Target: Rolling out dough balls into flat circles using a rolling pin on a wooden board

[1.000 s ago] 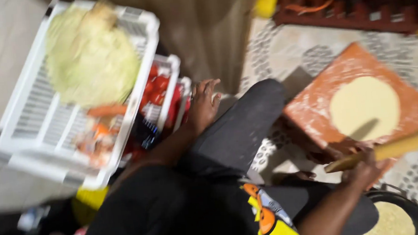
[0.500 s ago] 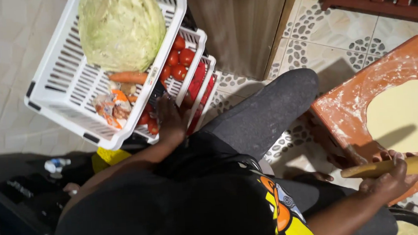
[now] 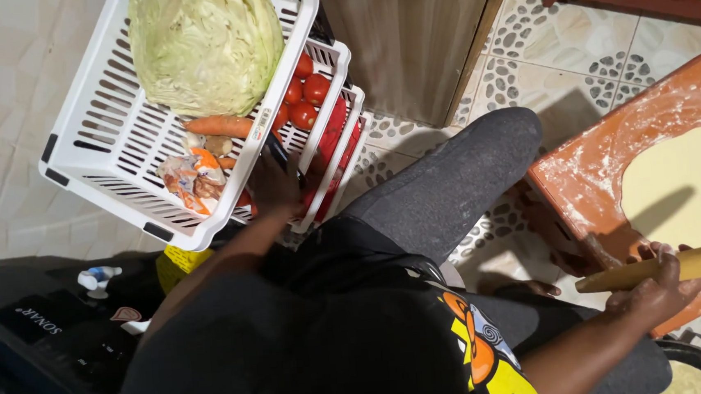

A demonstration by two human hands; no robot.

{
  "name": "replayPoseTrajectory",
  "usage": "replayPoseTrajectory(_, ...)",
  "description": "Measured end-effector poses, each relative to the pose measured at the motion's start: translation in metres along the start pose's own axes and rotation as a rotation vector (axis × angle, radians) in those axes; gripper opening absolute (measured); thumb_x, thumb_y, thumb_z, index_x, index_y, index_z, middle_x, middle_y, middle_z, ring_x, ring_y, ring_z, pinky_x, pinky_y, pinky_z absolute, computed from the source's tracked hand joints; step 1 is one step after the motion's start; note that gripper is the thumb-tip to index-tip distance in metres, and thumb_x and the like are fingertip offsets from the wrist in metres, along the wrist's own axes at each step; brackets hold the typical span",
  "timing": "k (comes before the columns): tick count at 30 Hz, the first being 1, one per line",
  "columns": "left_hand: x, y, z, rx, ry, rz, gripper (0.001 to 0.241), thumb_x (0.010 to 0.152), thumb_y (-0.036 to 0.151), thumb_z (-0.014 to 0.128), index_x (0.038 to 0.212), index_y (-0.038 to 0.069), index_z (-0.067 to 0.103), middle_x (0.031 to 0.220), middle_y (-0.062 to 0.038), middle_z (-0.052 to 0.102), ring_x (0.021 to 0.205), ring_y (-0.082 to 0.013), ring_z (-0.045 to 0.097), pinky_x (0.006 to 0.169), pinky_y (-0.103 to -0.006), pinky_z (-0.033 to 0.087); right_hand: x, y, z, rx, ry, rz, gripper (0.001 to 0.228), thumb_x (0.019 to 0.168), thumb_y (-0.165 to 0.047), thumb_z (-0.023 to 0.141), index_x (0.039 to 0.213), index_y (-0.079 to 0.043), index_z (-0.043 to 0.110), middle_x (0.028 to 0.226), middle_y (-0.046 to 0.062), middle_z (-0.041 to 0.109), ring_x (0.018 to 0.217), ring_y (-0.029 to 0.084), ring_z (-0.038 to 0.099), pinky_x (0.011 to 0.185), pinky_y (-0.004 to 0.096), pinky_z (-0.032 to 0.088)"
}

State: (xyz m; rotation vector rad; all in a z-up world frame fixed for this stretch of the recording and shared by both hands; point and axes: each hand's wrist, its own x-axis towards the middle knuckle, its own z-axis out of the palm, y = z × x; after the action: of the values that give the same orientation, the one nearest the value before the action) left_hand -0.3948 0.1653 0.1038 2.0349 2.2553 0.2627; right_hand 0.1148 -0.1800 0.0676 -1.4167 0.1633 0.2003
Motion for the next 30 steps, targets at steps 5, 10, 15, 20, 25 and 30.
replayPoseTrajectory(5, 0.037, 0.024, 0.084, 0.241, 0.409, 0.581, 0.033, 0.101, 0.021, 0.052, 0.104, -0.007, 0.069, 0.081, -0.029, 0.061, 0.068, -0.0424, 0.058, 0.064, -0.0543, 0.039, 0.004, 0.003, -0.005, -0.056, -0.066, -0.039, 0.065, 0.100, -0.017, 0.074, 0.156, -0.014, 0.041, 0.096, 0.001, 0.072, 0.087, 0.011, 0.078, 0.074, 0.029, 0.070)
replayPoseTrajectory(10, -0.069, 0.226, -0.046, -1.079, -0.149, 0.783, 0.066, 0.088, 0.020, 0.081, 0.142, 0.010, 0.044, 0.135, -0.013, 0.060, 0.127, -0.0328, 0.058, 0.114, -0.0487, 0.045, 0.006, 0.011, 0.004, 0.022, -0.040, 0.009, 0.062, 0.097, -0.017, 0.077, 0.149, -0.021, 0.042, 0.093, 0.002, 0.073, 0.085, 0.014, 0.078, 0.075, 0.030, 0.061)
replayPoseTrajectory(15, -0.204, 0.337, 0.116, -1.235, -0.635, 0.956, 0.061, 0.100, 0.046, 0.060, 0.154, 0.023, 0.043, 0.164, -0.012, 0.041, 0.158, -0.0289, 0.036, 0.132, -0.0428, 0.030, -0.015, 0.033, 0.016, -0.133, -0.061, 0.072, 0.006, 0.092, -0.023, 0.067, 0.091, -0.026, 0.073, 0.091, -0.009, 0.069, 0.089, 0.008, 0.067, 0.081, 0.023, 0.052)
replayPoseTrajectory(20, -0.295, 0.360, 0.177, -1.462, -1.267, 0.666, 0.080, 0.086, 0.043, 0.080, 0.150, 0.011, 0.045, 0.135, -0.023, 0.059, 0.131, -0.0385, 0.059, 0.113, -0.0474, 0.048, -0.017, 0.071, 0.013, 0.141, -0.232, 0.265, 0.027, 0.097, -0.044, 0.070, 0.107, -0.020, 0.073, 0.101, -0.001, 0.074, 0.092, 0.012, 0.074, 0.090, 0.027, 0.063)
replayPoseTrajectory(25, -0.290, 0.337, 0.198, -1.227, -1.437, 0.693, 0.080, 0.075, 0.035, 0.089, 0.139, 0.008, 0.049, 0.118, -0.021, 0.067, 0.111, -0.0367, 0.066, 0.098, -0.0441, 0.055, -0.021, 0.088, 0.001, -0.106, -0.091, 0.195, 0.031, 0.098, -0.041, 0.072, 0.108, -0.012, 0.069, 0.088, 0.006, 0.071, 0.077, 0.014, 0.071, 0.073, 0.029, 0.058)
replayPoseTrajectory(30, -0.228, 0.353, 0.119, -1.069, -1.324, 0.799, 0.062, 0.067, 0.037, 0.095, 0.117, 0.013, 0.066, 0.102, -0.013, 0.076, 0.098, -0.0288, 0.075, 0.079, -0.0383, 0.059, 0.006, 0.127, -0.046, -1.068, -0.585, -1.135, 0.036, 0.108, 0.002, 0.025, 0.113, 0.024, 0.053, 0.094, 0.039, 0.055, 0.099, 0.059, 0.056, 0.117, 0.065, 0.034)
